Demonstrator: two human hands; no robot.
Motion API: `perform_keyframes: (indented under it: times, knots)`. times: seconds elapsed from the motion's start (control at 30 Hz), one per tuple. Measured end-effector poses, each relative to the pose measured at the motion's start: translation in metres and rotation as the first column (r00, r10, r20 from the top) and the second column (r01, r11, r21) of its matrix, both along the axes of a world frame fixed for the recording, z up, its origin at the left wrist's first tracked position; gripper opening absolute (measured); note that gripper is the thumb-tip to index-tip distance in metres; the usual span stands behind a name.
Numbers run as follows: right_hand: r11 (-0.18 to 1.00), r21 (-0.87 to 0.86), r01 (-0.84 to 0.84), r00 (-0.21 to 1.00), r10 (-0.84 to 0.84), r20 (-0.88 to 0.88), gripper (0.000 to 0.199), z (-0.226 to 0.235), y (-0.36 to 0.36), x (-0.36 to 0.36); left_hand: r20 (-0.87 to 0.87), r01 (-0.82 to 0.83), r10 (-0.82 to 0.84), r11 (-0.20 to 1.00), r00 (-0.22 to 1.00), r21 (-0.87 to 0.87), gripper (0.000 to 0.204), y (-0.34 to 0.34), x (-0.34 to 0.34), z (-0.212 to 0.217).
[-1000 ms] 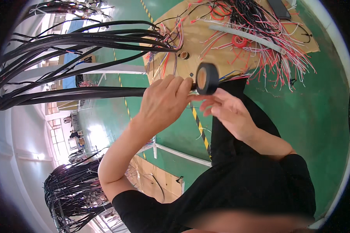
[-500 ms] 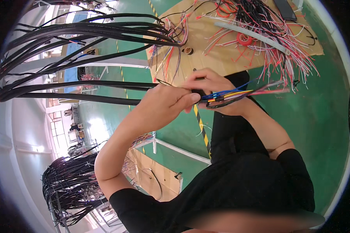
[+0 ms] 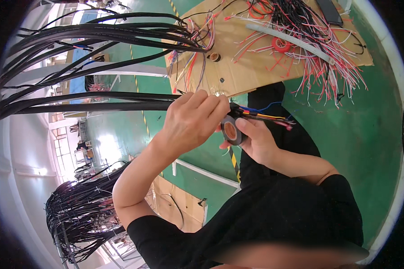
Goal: The person bundles electrical wires into a wire harness by wrapping them with adhesive tape.
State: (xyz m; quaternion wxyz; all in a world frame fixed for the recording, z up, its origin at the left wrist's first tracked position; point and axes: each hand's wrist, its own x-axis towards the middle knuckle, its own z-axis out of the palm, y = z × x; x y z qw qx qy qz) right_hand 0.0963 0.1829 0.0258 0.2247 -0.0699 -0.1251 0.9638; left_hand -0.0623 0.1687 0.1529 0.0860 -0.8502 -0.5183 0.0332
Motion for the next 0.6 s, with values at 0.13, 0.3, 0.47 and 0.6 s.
perform_keyframes:
  times: [0.13, 0.3, 0.47, 0.6]
  knots:
    - [0.991, -0.107, -0.079, 0.996, 0.074, -0.049, 0.053, 0.007, 0.005, 0.010, -0.165, 0.112, -0.103, 0.993, 0.981, 0.045, 0.028, 0.001, -0.012, -0.005]
    - [0.946, -0.195, -0.261, 0.962, 0.238, -0.132, 0.060, 0.024, 0.034, 0.029, -0.210, 0.130, -0.126, 0.991, 0.970, 0.010, 0.028, -0.009, -0.032, -0.013]
    - [0.900, 0.431, 0.067, 0.997, -0.072, -0.004, 0.058, 0.008, 0.038, 0.023, -0.032, -0.145, 0.143, 0.988, 0.989, -0.048, 0.028, -0.002, -0.015, -0.003]
    - [0.660, 0.740, 0.132, 0.941, -0.318, 0.115, 0.036, -0.029, 0.019, 0.041, 0.041, -0.297, 0.315, 0.926, 0.948, -0.231, 0.028, -0.005, -0.006, 0.001]
